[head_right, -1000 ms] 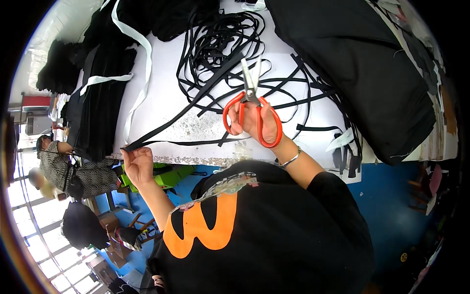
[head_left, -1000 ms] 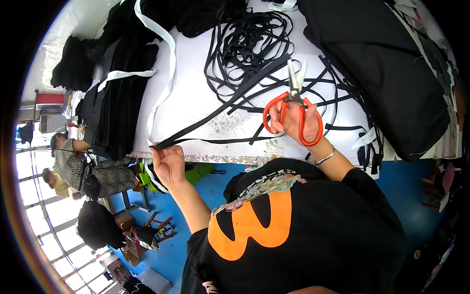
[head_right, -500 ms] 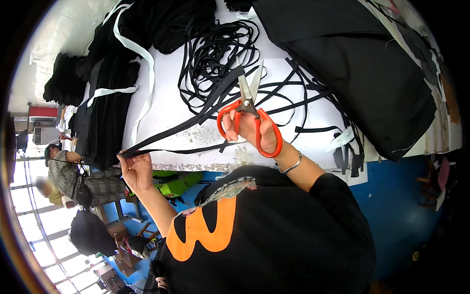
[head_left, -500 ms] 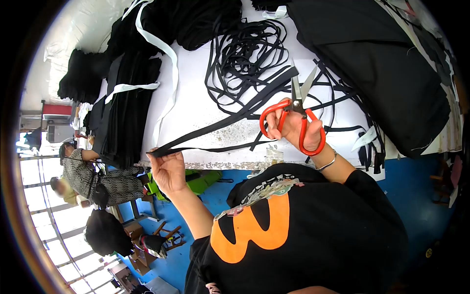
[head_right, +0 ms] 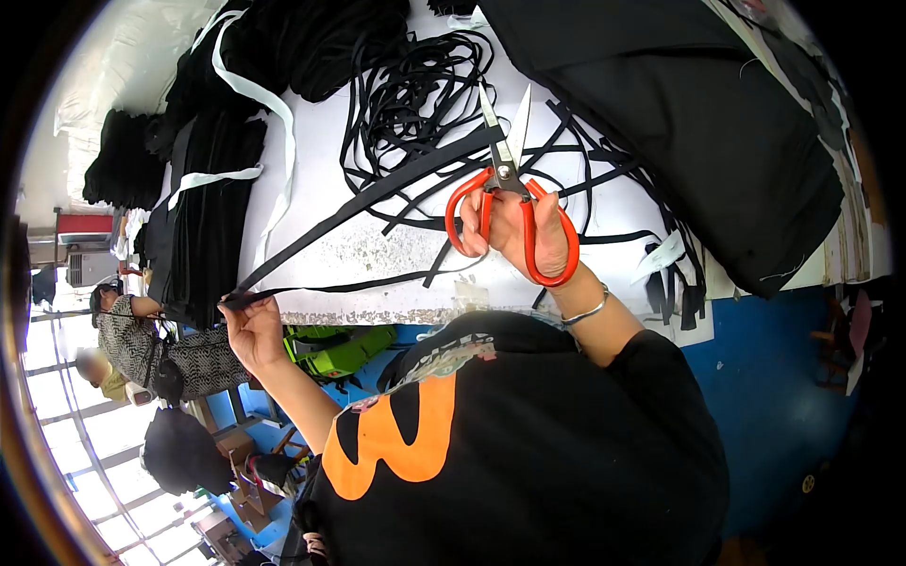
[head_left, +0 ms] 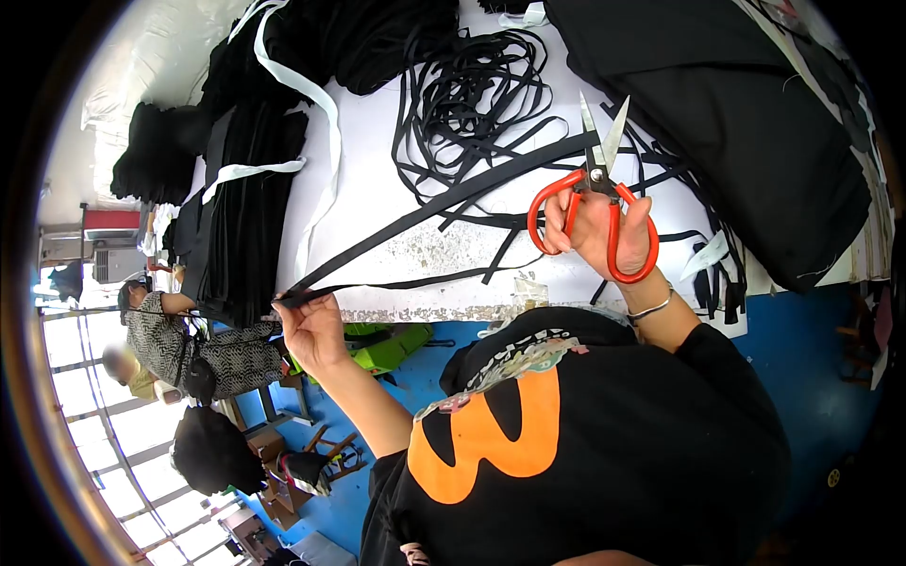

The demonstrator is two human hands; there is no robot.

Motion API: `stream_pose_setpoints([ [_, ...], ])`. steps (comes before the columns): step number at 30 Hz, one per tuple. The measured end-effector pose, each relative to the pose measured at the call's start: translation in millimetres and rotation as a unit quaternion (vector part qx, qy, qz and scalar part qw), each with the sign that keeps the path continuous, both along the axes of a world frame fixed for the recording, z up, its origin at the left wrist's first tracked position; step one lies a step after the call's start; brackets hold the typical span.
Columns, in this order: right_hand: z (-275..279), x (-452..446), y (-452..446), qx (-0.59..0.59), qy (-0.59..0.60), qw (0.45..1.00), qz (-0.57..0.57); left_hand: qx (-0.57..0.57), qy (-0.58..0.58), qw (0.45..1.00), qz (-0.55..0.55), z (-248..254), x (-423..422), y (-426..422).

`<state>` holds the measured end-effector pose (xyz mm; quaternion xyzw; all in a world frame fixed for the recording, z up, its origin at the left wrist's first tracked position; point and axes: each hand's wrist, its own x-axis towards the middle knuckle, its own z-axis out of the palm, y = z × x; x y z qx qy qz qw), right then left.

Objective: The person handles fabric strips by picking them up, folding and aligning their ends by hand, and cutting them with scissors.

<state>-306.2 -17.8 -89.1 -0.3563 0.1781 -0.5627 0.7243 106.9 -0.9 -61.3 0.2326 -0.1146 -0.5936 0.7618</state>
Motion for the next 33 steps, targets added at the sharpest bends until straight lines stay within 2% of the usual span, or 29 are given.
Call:
stream_pose_setpoints([
  [11, -7.8, -6.6, 2.3, -0.017, 0.041, 0.999, 0.020, 0.022, -0.015, 0.999, 0.020, -4.5, -1.4, -3.5],
  [14, -9.0, -6.1, 4.4, -0.021, 0.036, 0.999, -0.004, 0.025, -0.014, 0.999, 0.021, -7.2, 3.7, -4.1],
  [16, -19.2, -11.6, 4.3, 0.027, -0.025, 0.999, -0.025, -0.004, -0.023, 1.000, 0.009, -13.0, 12.8, -4.9],
  [17, -17.7, -15.4, 2.3, 0.050, -0.023, 0.996, -0.070, -0.004, -0.022, 1.000, 0.011, -12.4, 16.2, -4.8],
  [18, -18.1, -22.9, 1.6, 0.055, 0.006, 0.995, -0.082, 0.000, -0.012, 1.000, 0.016, -11.1, 20.0, -4.8],
  [19, -16.7, -34.4, 1.7, 0.047, 0.108, 0.989, -0.087, 0.001, -0.003, 1.000, 0.027, -6.8, 22.1, -2.7],
  [20, -14.3, -42.9, -0.3, 0.033, 0.203, 0.975, -0.080, 0.006, -0.053, 0.998, 0.039, 15.1, -3.3, -2.5],
  [21, -10.8, -43.9, -2.3, 0.016, 0.384, 0.911, -0.152, -0.028, -0.074, 0.997, 0.016, 20.5, -7.2, -1.6],
  [22, -10.2, -42.7, -3.0, -0.012, 0.542, 0.811, -0.221, -0.060, -0.101, 0.993, -0.002, 27.9, -6.1, -0.9],
  [24, -22.9, -48.0, -4.8, 0.004, 0.723, 0.661, -0.204, -0.085, -0.211, 0.973, 0.027, 44.2, -10.9, -5.2],
  [26, -29.4, -49.0, -1.5, -0.006, 0.826, 0.525, -0.204, -0.089, -0.296, 0.949, 0.063, 64.5, -26.0, -8.2],
  [27, -30.2, -48.8, -1.4, -0.020, 0.825, 0.528, -0.201, -0.093, -0.314, 0.943, 0.063, 74.5, -31.2, -9.1],
  [29, -34.1, -50.8, -2.5, 0.044, 0.853, 0.489, -0.176, -0.081, -0.375, 0.920, 0.074, 91.1, -40.4, -10.8],
  [32, -45.8, -63.6, -6.5, -0.018, 0.851, 0.499, -0.162, -0.088, -0.436, 0.893, 0.069, 105.1, -48.9, -11.6],
  [33, -42.8, -67.5, -5.7, -0.022, 0.863, 0.488, -0.127, -0.093, -0.465, 0.879, 0.058, 108.7, -52.6, -12.9],
])
